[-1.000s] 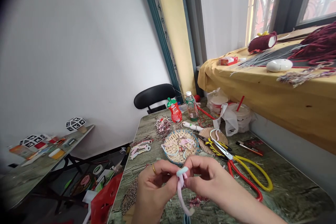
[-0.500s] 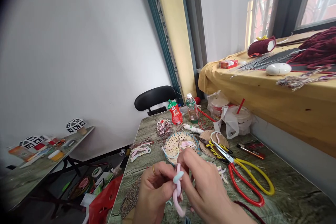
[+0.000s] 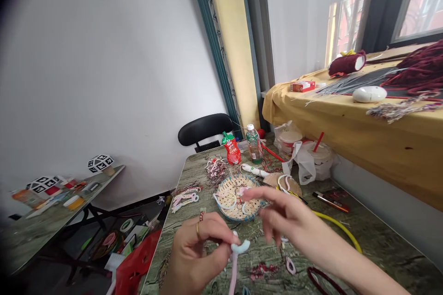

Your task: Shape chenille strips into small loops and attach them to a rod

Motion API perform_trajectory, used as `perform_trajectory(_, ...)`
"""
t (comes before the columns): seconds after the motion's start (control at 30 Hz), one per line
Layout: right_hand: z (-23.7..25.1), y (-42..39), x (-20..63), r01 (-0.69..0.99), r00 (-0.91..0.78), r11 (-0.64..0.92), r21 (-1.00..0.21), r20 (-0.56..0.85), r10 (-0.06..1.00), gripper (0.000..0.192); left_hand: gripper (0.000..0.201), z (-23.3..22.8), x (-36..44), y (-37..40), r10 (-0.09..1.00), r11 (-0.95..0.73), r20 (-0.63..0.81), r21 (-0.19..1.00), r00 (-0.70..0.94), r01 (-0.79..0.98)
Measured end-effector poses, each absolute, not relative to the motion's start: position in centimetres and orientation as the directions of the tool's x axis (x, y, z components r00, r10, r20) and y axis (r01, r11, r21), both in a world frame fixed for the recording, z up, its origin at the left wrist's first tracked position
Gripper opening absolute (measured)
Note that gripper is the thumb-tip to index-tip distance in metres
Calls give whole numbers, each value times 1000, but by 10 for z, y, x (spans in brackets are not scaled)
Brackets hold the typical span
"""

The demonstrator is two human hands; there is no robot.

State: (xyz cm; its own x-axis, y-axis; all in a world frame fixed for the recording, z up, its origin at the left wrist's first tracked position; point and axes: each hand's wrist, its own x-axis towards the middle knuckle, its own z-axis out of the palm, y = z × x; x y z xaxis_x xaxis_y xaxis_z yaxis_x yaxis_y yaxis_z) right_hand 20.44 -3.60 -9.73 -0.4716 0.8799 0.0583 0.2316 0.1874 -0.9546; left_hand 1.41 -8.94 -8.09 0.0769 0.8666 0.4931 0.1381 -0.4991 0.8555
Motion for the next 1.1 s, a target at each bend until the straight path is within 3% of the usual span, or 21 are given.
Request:
perform_trajectory(0.07,-92,-51,194,28,-699,-99,-995,-90,709,41,24,-76,13,-88,787,-616,602,751,134,239)
perform_trajectory(0.13,-87,-61,185,-61,-790,-220,-974,-88,607,42,22,-72,12,-86,737,-674,647,684,196,277)
perform_trajectory(0.27,-84,-59,185,1,-721,-43,-999,-31,692,22,21,-69,7,-85,772,-635,593,697,229,335)
perform_trajectory(0.4,-76,-56,197,206,-610,136,-969,-18,792,25,23,-71,5,-86,900,-435,407,826,156,358)
perform_trajectory(0.53,-65,-59,201,312,-569,224,-923,7,822,28,7,-70,8,-85,961,-254,202,915,188,315)
perform_trajectory(0.73,-66,-61,200,366,-557,279,-888,31,830,32,15,-73,5,-82,963,-51,45,999,266,18)
perform_trajectory(0.9,-69,-62,203,369,-592,352,-860,74,803,31,18,-85,3,-79,893,192,-55,944,447,-269)
perform_trajectory(1.0,-67,-55,202,340,-640,361,-868,68,765,29,16,-87,7,-78,874,277,-85,897,479,-345)
perform_trajectory(1.1,-61,-39,202,365,-683,402,-840,51,728,23,15,-86,10,-77,878,295,-127,903,462,-314)
